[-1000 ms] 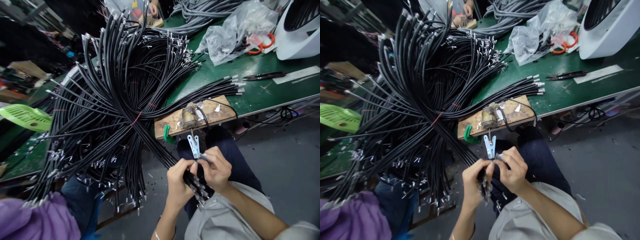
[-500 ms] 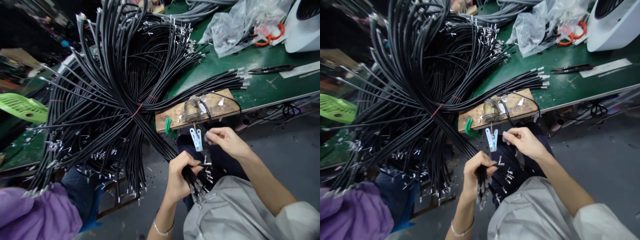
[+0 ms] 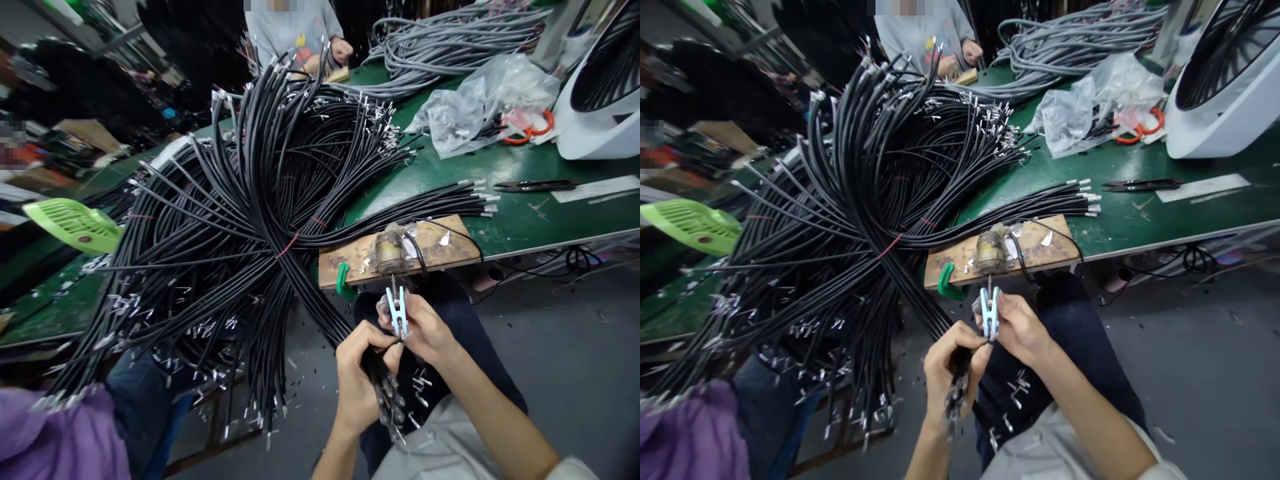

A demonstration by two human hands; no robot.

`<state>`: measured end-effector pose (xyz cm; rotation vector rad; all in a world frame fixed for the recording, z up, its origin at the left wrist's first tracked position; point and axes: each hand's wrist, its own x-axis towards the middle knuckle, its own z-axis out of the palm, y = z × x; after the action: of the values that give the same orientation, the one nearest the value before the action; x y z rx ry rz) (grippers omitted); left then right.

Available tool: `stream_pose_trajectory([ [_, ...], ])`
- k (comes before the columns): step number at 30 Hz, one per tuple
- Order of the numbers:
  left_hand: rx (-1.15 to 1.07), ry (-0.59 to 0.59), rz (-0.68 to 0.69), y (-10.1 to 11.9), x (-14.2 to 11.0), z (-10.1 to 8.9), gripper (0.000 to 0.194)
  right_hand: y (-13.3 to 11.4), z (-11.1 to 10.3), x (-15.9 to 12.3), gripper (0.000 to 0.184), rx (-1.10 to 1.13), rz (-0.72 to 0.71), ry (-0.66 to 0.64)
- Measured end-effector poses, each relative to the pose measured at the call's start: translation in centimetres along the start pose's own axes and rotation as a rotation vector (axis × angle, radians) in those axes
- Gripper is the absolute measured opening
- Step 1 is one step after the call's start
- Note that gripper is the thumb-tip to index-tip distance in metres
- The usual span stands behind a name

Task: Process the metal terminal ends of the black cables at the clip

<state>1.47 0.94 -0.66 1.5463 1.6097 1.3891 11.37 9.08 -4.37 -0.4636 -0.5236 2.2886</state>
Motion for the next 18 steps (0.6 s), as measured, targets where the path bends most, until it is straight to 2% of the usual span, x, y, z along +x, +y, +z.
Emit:
stream_pose_trajectory([
  [4,0.016,-0.025,0.0,0.3,0.0,-0.2,0.012,0.2,-1.5,-0.1,0.044,0.005,0.047,0.021],
  [8,-0.012,-0.04,0.087,-0.4,-0.3,-0.8,0.007,-0.3,-3.7,-1.0,0.037,-0.067,-0.007,0.094],
  [10,-0.042,-0.079,0.171,-1.1,-0.3,-1.4,0.008,-0.7,-4.8,-1.9,0.033,-0.179,-0.057,0.121],
  [13,-0.112,-0.2,0.275,-1.8,0.1,-2.4,0.009,-0.9,-6.1,-3.5,0.031,-0.423,-0.11,0.198],
  [16,-0.152,-0.272,0.243,-1.7,0.4,-3.0,0.015,-0.9,-5.9,-5.0,0.019,-0.663,-0.203,0.269],
  [18,-0.127,-0.271,0.189,-1.4,0.4,-3.0,0.015,-0.8,-4.7,-5.7,0.009,-0.817,-0.349,0.238],
])
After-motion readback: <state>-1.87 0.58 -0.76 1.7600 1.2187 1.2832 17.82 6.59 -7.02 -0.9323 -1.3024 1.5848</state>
